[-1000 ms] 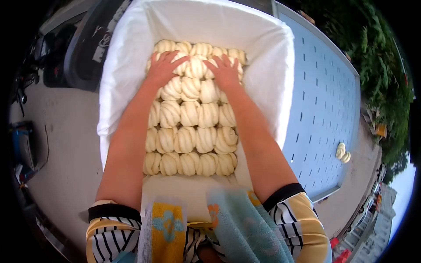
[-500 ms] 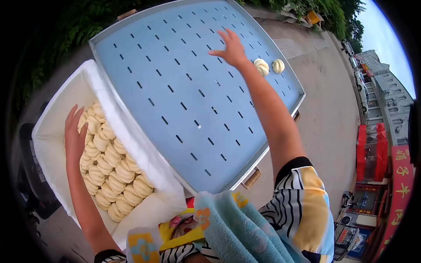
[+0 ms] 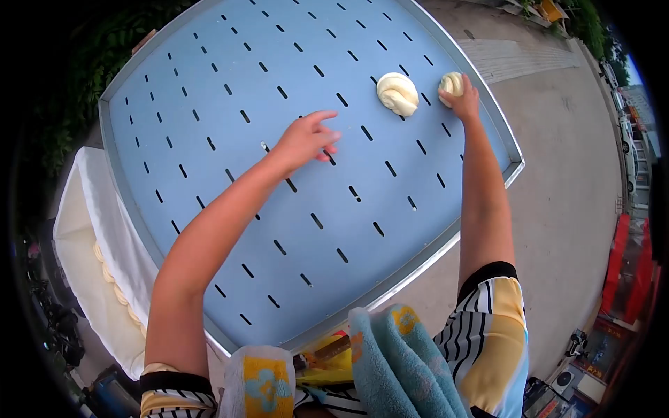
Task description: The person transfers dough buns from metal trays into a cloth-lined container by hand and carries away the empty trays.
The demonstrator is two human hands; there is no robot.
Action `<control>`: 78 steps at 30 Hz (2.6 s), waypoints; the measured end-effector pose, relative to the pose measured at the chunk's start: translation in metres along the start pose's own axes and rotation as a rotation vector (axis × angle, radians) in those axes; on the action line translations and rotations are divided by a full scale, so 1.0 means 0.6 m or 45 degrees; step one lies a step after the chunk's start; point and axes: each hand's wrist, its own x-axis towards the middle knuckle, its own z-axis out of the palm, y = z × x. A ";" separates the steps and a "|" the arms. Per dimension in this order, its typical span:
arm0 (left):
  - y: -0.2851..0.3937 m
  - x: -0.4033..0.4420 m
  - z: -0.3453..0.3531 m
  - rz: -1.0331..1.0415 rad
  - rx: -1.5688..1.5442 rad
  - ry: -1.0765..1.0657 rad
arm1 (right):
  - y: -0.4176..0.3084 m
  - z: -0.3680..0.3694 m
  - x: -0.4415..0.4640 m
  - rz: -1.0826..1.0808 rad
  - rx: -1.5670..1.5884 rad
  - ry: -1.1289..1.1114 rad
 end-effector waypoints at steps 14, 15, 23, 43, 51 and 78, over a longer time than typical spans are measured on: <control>-0.022 0.162 0.136 0.265 0.973 0.419 | -0.163 0.007 -0.238 -0.344 0.518 -0.415; -0.054 0.144 0.126 0.406 0.989 0.429 | -0.172 0.000 -0.267 -0.350 0.554 -0.445; 0.044 -0.180 -0.079 0.364 0.705 0.389 | -0.447 -0.121 -0.408 -0.031 1.189 -0.869; -0.412 -0.868 -0.911 -0.033 0.627 1.389 | -1.411 0.421 -0.978 -0.621 0.572 -1.392; -0.557 -0.742 -0.991 0.329 1.063 2.005 | -1.415 0.616 -1.037 -1.113 0.705 -0.732; -0.592 -0.726 -0.838 -0.263 1.265 1.616 | -1.414 0.687 -1.033 -1.312 0.147 -0.686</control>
